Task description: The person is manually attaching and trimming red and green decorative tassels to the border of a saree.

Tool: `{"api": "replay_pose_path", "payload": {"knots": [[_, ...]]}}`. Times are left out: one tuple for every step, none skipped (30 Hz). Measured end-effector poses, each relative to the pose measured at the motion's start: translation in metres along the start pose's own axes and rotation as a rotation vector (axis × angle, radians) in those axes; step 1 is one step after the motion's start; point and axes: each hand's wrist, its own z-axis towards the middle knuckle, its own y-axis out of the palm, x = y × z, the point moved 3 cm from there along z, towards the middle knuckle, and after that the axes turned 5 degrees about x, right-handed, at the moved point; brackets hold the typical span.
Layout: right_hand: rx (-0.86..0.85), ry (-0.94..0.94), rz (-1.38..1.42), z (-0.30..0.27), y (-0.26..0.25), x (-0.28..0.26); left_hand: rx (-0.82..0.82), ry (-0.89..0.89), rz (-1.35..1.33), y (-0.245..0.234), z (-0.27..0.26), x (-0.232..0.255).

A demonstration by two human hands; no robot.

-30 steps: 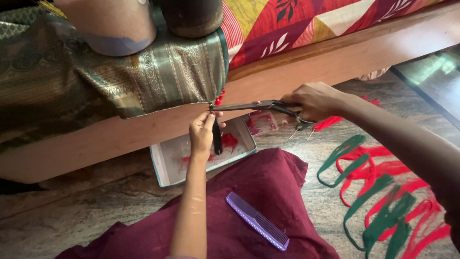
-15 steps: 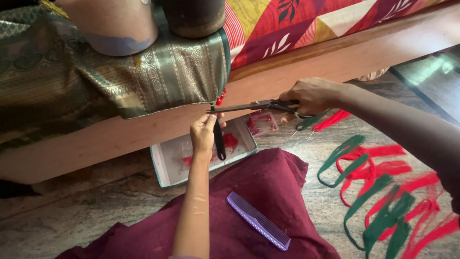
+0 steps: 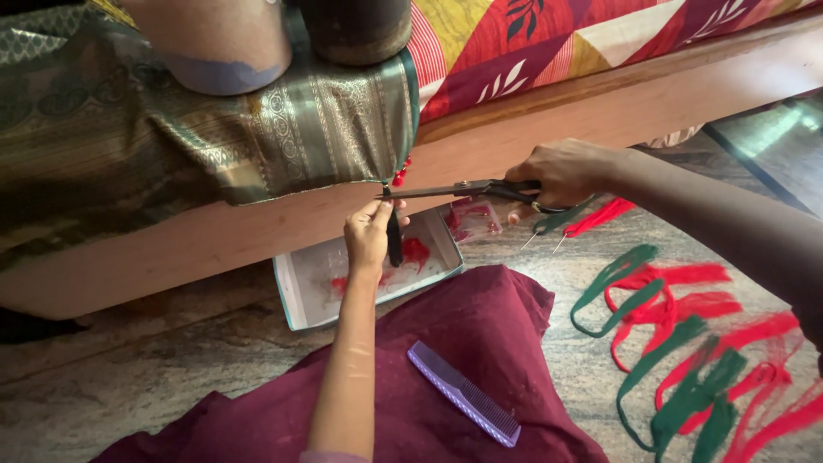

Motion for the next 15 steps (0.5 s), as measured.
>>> {"api": "replay_pose_path", "payload": {"knots": [[0.001,0.002,0.001,-0.001,0.000,-0.001,-0.003,0.000,0.001,0.000,-0.001,0.000],[-0.003,0.006,0.000,-0.002,-0.001,-0.001,-0.007,0.008,0.005,0.000,-0.001,0.001],[-0.007,0.009,-0.001,-0.003,-0.001,-0.002,-0.011,0.016,0.009,0.000,-0.001,0.001],[-0.007,0.011,0.000,-0.003,-0.001,-0.002,-0.013,0.016,0.010,0.000,0.000,-0.001],[-0.007,0.008,0.000,-0.004,-0.002,-0.001,-0.015,0.010,-0.014,-0.001,0.001,-0.003],[-0.007,0.005,0.000,-0.004,-0.002,-0.002,-0.017,0.005,-0.038,-0.001,0.002,-0.005],[-0.006,0.005,0.000,-0.003,-0.001,-0.001,-0.017,0.006,-0.038,0.000,0.000,-0.001],[0.000,-0.004,0.003,-0.003,0.000,0.000,-0.008,-0.005,-0.011,0.001,-0.002,0.003],[0.005,-0.013,0.006,-0.002,0.000,0.000,0.003,-0.017,0.015,0.002,-0.004,0.007],[0.005,-0.014,0.004,-0.001,0.002,0.001,0.004,-0.016,0.015,0.003,-0.005,0.012],[0.012,-0.014,0.005,0.000,0.004,0.002,0.021,-0.017,0.060,0.003,-0.007,0.015],[0.019,-0.013,0.006,0.000,0.006,0.004,0.039,-0.019,0.105,0.004,-0.009,0.019],[0.019,-0.015,0.006,0.000,0.007,0.004,0.040,-0.019,0.105,0.004,-0.009,0.019],[0.026,-0.018,0.019,0.000,0.007,0.004,0.049,-0.017,0.120,0.003,-0.009,0.018],[0.034,-0.021,0.033,0.000,0.008,0.004,0.056,-0.014,0.135,0.003,-0.009,0.019]]}}
